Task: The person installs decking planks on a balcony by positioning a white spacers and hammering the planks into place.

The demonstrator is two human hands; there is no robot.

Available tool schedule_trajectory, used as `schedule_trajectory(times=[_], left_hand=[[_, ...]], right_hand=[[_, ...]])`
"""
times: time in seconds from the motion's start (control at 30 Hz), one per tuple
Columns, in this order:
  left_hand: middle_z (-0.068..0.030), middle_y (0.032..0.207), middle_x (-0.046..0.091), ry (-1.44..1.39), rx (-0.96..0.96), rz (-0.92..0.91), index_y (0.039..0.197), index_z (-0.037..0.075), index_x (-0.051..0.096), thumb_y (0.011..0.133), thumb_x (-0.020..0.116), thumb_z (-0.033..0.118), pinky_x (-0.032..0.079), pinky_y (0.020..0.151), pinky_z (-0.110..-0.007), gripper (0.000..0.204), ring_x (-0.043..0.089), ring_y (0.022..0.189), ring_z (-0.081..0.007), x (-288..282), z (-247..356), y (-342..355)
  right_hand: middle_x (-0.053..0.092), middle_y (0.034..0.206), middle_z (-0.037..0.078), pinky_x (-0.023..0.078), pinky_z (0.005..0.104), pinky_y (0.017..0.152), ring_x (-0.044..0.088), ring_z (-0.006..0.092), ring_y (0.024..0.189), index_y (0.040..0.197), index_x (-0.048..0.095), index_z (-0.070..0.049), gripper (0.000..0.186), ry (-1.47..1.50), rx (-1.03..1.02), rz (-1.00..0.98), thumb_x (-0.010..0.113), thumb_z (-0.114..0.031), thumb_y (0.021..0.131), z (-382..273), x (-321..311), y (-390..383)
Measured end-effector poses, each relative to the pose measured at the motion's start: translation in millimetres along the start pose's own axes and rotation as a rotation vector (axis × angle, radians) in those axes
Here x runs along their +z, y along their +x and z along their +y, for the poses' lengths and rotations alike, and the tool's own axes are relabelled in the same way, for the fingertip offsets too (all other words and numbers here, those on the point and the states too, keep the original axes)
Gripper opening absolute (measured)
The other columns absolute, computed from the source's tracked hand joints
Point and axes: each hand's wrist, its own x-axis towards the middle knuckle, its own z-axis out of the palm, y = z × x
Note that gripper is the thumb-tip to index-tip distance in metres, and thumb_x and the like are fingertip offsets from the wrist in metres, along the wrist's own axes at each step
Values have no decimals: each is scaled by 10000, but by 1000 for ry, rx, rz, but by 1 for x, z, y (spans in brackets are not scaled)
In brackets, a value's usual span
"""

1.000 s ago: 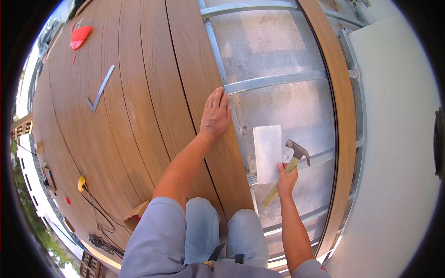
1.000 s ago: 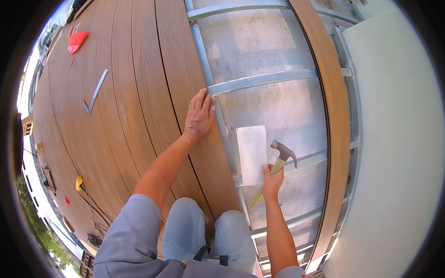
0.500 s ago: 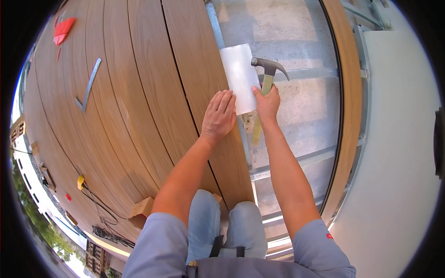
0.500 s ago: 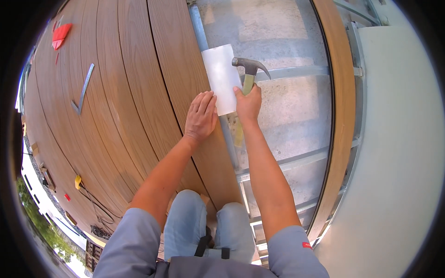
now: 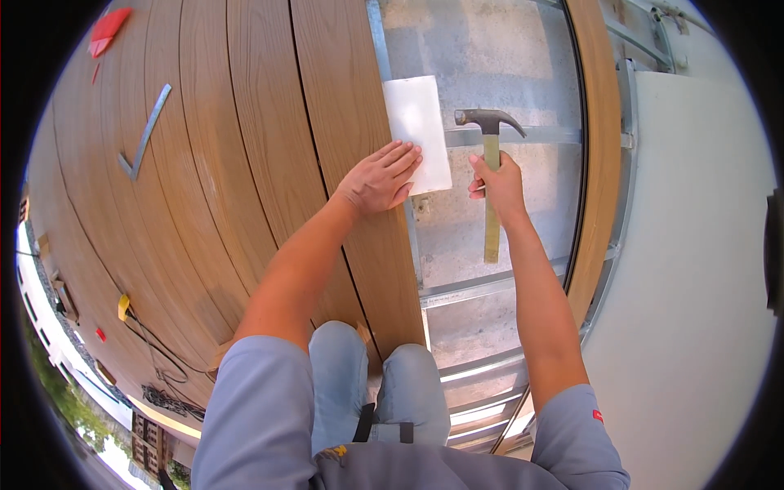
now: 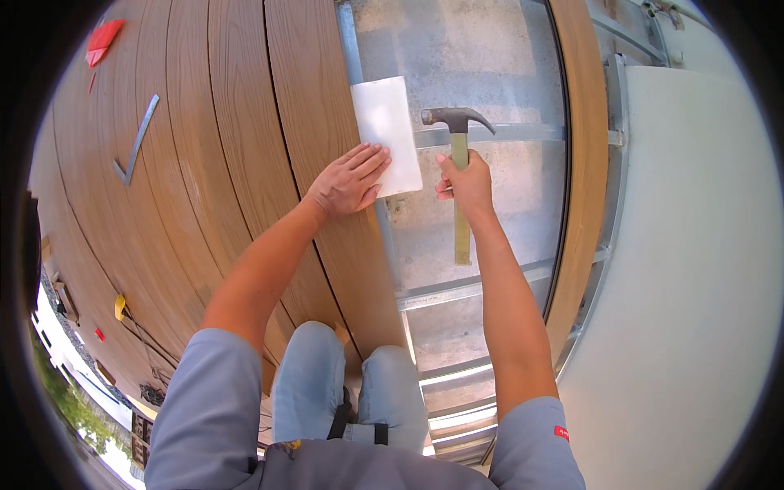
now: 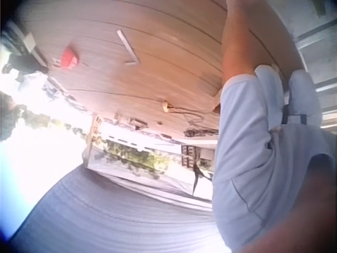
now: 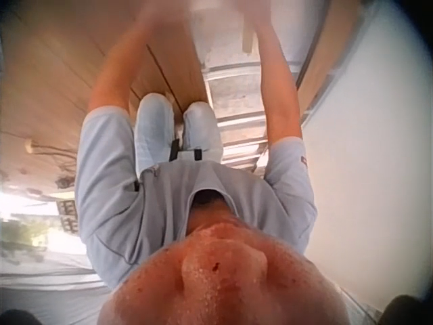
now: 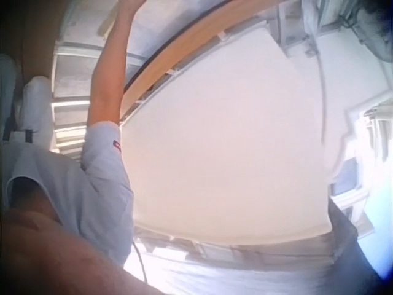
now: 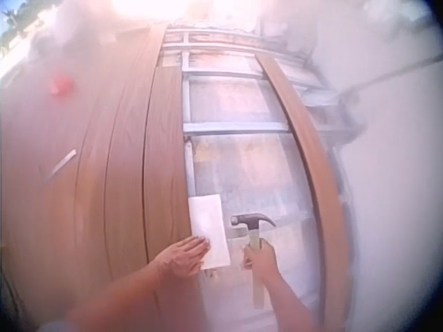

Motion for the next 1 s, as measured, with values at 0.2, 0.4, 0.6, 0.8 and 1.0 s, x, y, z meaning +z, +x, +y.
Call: schedule_trajectory(times=[0.2, 0.4, 0.6, 0.8, 1.0], left_hand=[[-99, 1497, 550, -38, 18, 17, 1384, -5, 607, 937, 614, 202, 326, 1268, -413, 492, 481, 1430, -261, 8, -1, 2], [-84, 1496, 555, -90, 3, 15, 1371, -1, 622, 943, 598, 166, 332, 1264, -411, 461, 497, 1417, -241, 4, -2, 5], [-85, 1483, 567, -70, -20, 34, 1348, -8, 635, 928, 590, 160, 333, 1265, -409, 455, 507, 1407, -239, 1, -5, 1], [-91, 1456, 579, -54, -8, 8, 1346, -24, 631, 930, 581, 170, 332, 1266, -404, 461, 511, 1401, -237, 0, -2, 9], [-107, 1454, 576, -5, -7, -56, 1351, -27, 625, 919, 599, 188, 328, 1268, -408, 483, 509, 1402, -249, 0, 1, 1]], right_hand=[[465, 662, 6, 408, 270, 410, 456, 92, 461, 1051, 458, -62, 342, 71, 394, -123, 625, -360, 1036, -28, -74, -2], [414, 642, -20, 344, 259, 413, 379, 76, 459, 921, 466, -77, 422, 338, 468, -222, 504, -465, 1084, -19, -2, -12], [431, 638, -15, 340, 270, 405, 368, 79, 446, 937, 478, -80, 423, 124, 391, -187, 482, -475, 1088, -74, -68, 21], [351, 631, -19, 324, 298, 420, 324, 108, 454, 922, 454, -77, 430, 681, 103, 579, 431, -466, 1102, -41, -49, 20], [385, 610, -8, 307, 282, 392, 333, 91, 439, 907, 457, -87, 429, -36, 501, -216, 473, -475, 1090, -88, -80, 18]])
